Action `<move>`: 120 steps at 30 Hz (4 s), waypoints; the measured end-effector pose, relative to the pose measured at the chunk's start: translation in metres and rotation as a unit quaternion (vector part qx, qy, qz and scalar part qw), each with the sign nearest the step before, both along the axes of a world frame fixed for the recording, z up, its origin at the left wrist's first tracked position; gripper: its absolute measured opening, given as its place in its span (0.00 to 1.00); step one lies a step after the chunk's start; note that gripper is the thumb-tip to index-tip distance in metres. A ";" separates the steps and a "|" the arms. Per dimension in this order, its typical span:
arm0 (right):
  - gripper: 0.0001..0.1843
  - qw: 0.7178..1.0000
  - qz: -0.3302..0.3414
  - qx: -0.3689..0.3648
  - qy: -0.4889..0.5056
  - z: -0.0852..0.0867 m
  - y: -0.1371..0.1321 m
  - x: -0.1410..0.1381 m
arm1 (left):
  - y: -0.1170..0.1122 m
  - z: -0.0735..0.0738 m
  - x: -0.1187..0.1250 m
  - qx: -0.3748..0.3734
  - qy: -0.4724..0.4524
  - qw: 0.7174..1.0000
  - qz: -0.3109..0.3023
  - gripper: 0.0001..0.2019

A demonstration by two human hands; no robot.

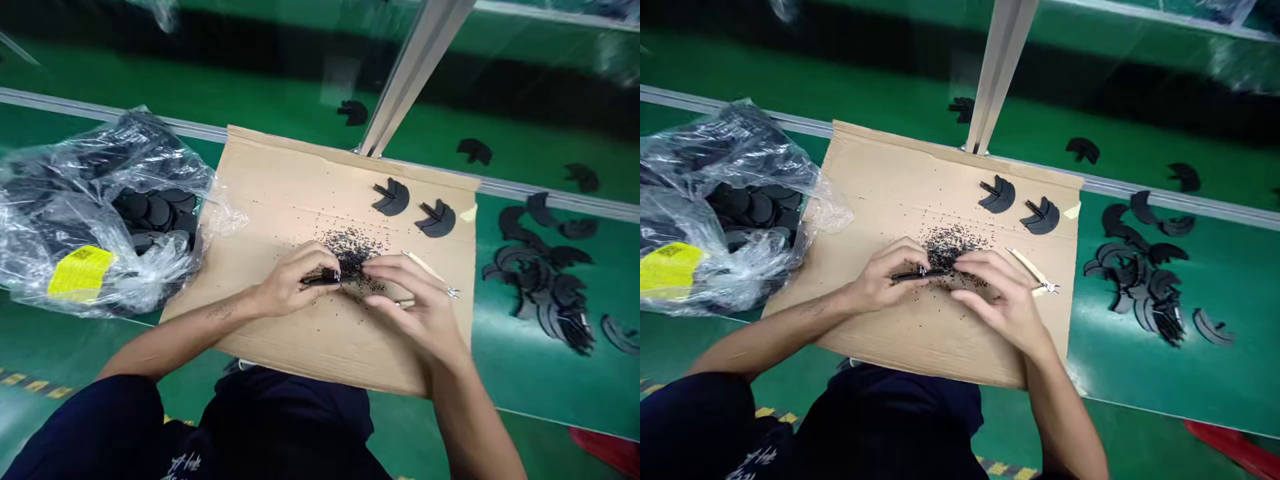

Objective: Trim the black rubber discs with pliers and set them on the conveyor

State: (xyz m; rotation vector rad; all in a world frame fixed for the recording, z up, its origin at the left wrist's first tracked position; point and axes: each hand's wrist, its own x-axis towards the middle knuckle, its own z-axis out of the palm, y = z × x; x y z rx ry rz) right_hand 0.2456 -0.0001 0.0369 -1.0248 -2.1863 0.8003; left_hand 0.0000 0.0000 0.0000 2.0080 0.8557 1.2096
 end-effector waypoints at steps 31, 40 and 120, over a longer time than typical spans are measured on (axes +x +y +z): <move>0.31 0.864 -0.289 -0.036 -0.412 -0.010 -0.054 0.045 | -0.002 -0.001 -0.004 -0.002 0.031 0.999 0.044 0.06; 0.26 0.912 -0.277 -0.100 -0.287 0.010 -0.061 0.059 | -0.007 -0.001 -0.005 0.004 0.057 0.998 0.027 0.08; 0.23 0.996 0.046 0.056 -0.047 -0.017 0.038 0.006 | 0.046 -0.002 -0.010 -0.052 -0.016 0.998 -0.030 0.09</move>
